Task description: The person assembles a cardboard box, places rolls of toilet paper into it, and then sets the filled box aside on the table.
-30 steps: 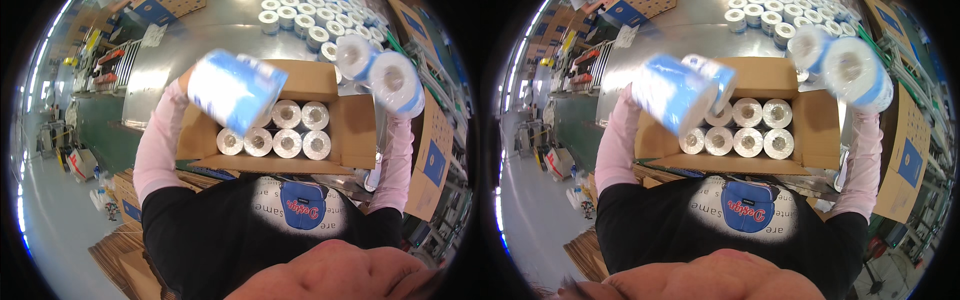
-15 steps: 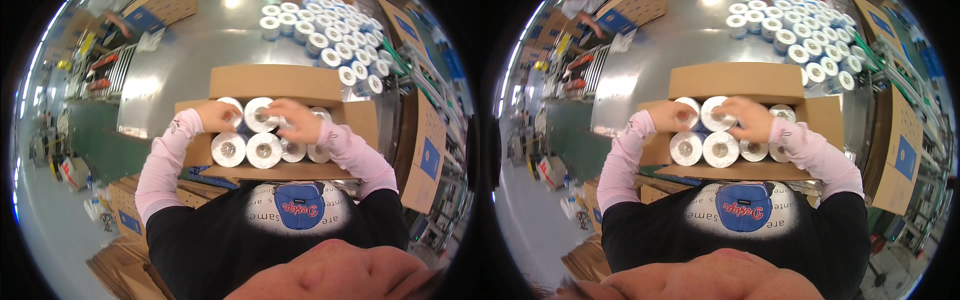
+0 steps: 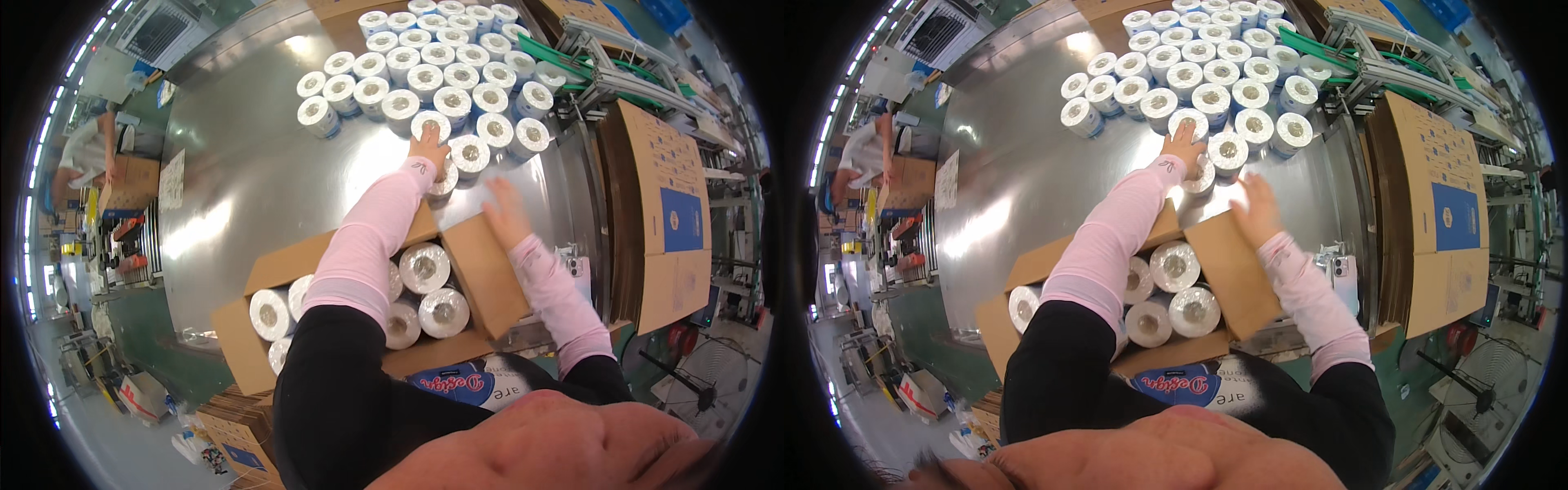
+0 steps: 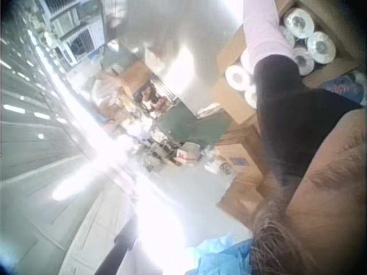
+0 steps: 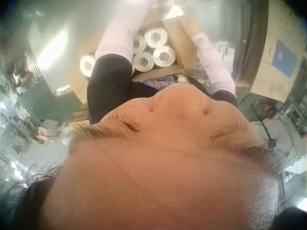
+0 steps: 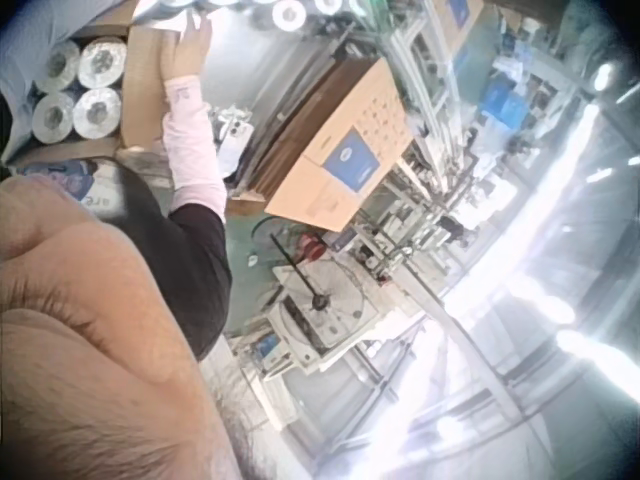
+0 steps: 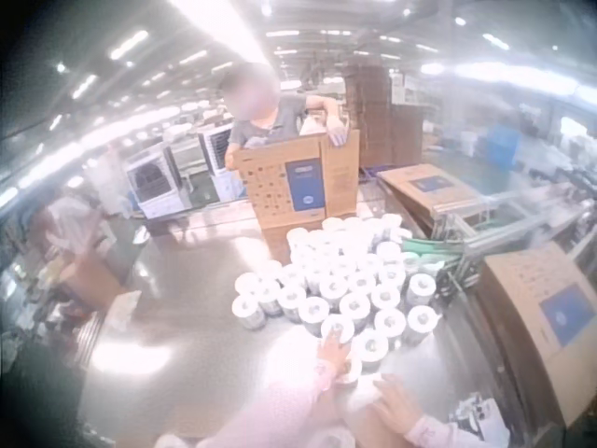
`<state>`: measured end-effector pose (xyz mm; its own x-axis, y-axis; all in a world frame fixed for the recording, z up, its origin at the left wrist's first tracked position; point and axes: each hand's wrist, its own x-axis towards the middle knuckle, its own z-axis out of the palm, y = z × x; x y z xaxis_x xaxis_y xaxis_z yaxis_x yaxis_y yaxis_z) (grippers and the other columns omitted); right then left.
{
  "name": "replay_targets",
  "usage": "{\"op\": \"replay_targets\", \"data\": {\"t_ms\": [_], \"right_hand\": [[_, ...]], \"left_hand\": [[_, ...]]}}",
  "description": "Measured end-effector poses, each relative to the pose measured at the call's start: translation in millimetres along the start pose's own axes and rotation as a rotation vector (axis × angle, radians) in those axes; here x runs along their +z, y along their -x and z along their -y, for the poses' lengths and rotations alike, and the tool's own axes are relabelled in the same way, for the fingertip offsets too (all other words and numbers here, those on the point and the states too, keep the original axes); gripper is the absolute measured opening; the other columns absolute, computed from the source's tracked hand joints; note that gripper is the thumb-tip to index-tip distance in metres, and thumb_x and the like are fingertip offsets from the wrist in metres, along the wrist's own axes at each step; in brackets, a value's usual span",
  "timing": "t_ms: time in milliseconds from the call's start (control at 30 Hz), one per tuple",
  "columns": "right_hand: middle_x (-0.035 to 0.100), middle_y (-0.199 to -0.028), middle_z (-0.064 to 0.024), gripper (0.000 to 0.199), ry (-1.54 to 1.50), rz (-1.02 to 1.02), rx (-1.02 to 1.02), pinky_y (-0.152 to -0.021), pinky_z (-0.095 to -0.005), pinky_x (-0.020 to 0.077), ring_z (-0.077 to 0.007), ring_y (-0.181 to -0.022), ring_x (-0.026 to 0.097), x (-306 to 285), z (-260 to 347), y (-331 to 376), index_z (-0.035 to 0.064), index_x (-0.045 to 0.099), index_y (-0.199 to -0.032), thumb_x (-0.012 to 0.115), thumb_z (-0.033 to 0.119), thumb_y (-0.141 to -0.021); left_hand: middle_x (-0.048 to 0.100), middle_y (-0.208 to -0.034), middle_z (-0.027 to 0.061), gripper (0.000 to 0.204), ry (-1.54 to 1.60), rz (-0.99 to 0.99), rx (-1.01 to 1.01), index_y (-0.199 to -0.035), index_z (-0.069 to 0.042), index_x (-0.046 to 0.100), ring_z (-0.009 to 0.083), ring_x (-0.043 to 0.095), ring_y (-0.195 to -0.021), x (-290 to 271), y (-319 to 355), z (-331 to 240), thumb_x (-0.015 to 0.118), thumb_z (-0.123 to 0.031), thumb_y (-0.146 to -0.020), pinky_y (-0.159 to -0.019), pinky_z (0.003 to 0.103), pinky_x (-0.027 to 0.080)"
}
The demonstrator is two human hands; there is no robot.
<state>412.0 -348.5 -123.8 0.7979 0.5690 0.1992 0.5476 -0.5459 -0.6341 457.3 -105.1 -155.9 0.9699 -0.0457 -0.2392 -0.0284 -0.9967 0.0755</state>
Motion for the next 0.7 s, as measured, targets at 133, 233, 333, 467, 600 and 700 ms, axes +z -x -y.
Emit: {"op": "replay_targets", "data": {"t_ms": [133, 233, 333, 467, 600, 700], "right_hand": [[0.049, -0.134, -0.0233, 0.053, 0.049, 0.079, 0.083, -0.106, -0.0472, 0.0345, -0.0392, -0.129, 0.042, 4.4, -77.2, -92.8, 0.0129, 0.05, -0.135, 0.063, 0.028, -0.086], [0.044, -0.14, -0.0203, 0.062, 0.288, 0.326, 0.263, -0.106, -0.0505, 0.0331, -0.0356, -0.133, 0.038, 42.0, -104.3, -137.1, 0.0192, 0.046, -0.139, 0.063, 0.043, -0.084], [0.043, -0.141, -0.0165, 0.064, 0.598, 0.32, 0.394, -0.107, -0.0568, 0.0243, -0.0329, -0.135, 0.034, 79.9, -68.5, -153.4, 0.0222, 0.05, -0.135, 0.06, 0.053, -0.08], [0.052, -0.129, -0.0181, 0.053, 0.561, 0.485, 0.466, -0.103, -0.0508, 0.0293, -0.0336, -0.126, 0.041, 77.5, -48.2, -143.8, 0.018, 0.06, -0.123, 0.06, 0.05, -0.08], [0.055, -0.121, -0.0184, 0.05, 0.624, 0.503, 0.18, -0.105, -0.0524, 0.0263, -0.0333, -0.119, 0.047, 97.6, -56.3, -55.0, 0.0165, 0.063, -0.116, 0.065, 0.047, -0.076], [0.057, -0.115, -0.0188, 0.044, 1.001, 0.038, -0.065, -0.102, -0.0499, 0.0312, -0.0313, -0.112, 0.052, 183.7, -199.0, 71.8, 0.0122, 0.064, -0.112, 0.065, 0.039, -0.076]], "left_hand": [[0.03, -0.147, 0.0181, 0.055, -0.035, 0.12, -0.132, -0.117, -0.016, 0.065, 0.0345, 0.026, -0.138, 37.8, -40.0, 15.4, 0.079, -0.032, -0.066, -0.107, 0.045, 0.033], [0.044, -0.135, 0.0167, 0.056, -0.09, 0.171, 0.032, -0.114, -0.015, 0.068, 0.0332, 0.039, -0.128, 13.4, -40.4, 11.8, 0.081, -0.032, -0.062, -0.102, 0.041, 0.038], [0.057, -0.119, 0.0137, 0.043, -0.151, 0.091, -0.058, -0.108, -0.02, 0.07, 0.0321, 0.047, -0.119, 33.7, -30.7, 23.5, 0.077, -0.025, -0.066, -0.097, 0.04, 0.04], [0.061, -0.114, 0.0134, 0.041, -0.143, 0.165, -0.099, -0.107, -0.02, 0.07, 0.0315, 0.052, -0.114, 22.2, -17.5, 24.9, 0.076, -0.023, -0.066, -0.095, 0.039, 0.044], [0.065, -0.11, 0.0146, 0.049, -0.049, 0.163, -0.274, -0.107, -0.018, 0.069, 0.0302, 0.059, -0.107, 8.6, 14.8, 49.9, 0.077, -0.039, -0.063, -0.091, 0.038, 0.049], [0.068, -0.101, 0.0151, 0.056, 0.439, 0.033, -0.288, -0.108, -0.014, 0.068, 0.0293, 0.064, -0.095, -41.9, 15.3, 44.8, 0.075, -0.046, -0.062, -0.087, 0.037, 0.051]]}}
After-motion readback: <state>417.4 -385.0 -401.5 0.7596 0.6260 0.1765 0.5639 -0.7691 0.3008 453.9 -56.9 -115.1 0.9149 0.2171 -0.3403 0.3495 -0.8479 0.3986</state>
